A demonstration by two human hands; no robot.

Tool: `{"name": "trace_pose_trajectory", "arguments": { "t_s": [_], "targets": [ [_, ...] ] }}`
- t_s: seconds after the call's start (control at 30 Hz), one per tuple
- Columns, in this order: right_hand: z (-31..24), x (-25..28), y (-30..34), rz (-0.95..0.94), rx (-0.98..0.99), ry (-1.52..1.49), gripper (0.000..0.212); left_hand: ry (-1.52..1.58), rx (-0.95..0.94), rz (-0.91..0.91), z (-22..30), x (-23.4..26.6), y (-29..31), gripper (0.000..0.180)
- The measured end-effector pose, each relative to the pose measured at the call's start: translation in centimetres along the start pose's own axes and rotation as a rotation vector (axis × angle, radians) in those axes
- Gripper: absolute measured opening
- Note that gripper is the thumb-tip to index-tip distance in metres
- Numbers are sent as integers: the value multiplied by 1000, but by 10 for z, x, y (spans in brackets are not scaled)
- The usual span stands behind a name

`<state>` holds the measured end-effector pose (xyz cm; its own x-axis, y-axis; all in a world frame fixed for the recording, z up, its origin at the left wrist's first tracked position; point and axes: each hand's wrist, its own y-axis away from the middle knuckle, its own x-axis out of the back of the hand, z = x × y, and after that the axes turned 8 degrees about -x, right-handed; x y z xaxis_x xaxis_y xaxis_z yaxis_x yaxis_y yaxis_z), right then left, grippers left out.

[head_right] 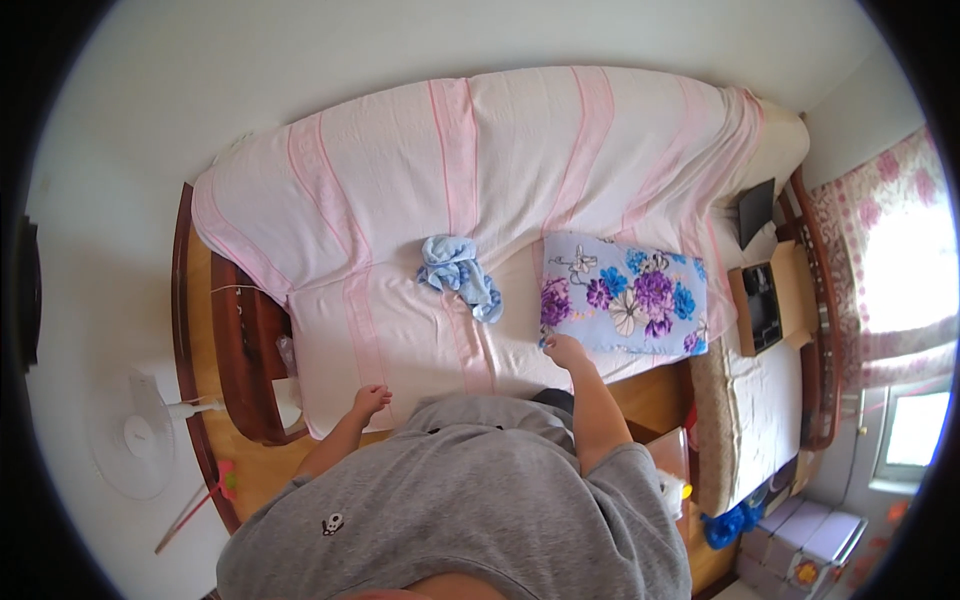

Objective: Making a bed by smoothing the sheets, arranging pillows, and folding a small towel.

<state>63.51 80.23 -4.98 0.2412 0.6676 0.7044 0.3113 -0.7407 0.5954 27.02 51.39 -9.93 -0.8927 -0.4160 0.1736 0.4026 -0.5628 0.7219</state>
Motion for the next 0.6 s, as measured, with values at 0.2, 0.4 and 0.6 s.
{"name": "trace_pose_trajectory", "arguments": {
  "t_s": [0.2,0.4,0.6],
  "targets": [
    [89,44,-67,-106,-52,-17,35,83,25,96,18,-80,2,24],
    [142,115,-136,-188,-164,-204,31,164,79,236,30,-172,21,24],
    [15,228,-184,268,339,-201,28,255,-62,163,100,-252,56,24]
  ]
}}
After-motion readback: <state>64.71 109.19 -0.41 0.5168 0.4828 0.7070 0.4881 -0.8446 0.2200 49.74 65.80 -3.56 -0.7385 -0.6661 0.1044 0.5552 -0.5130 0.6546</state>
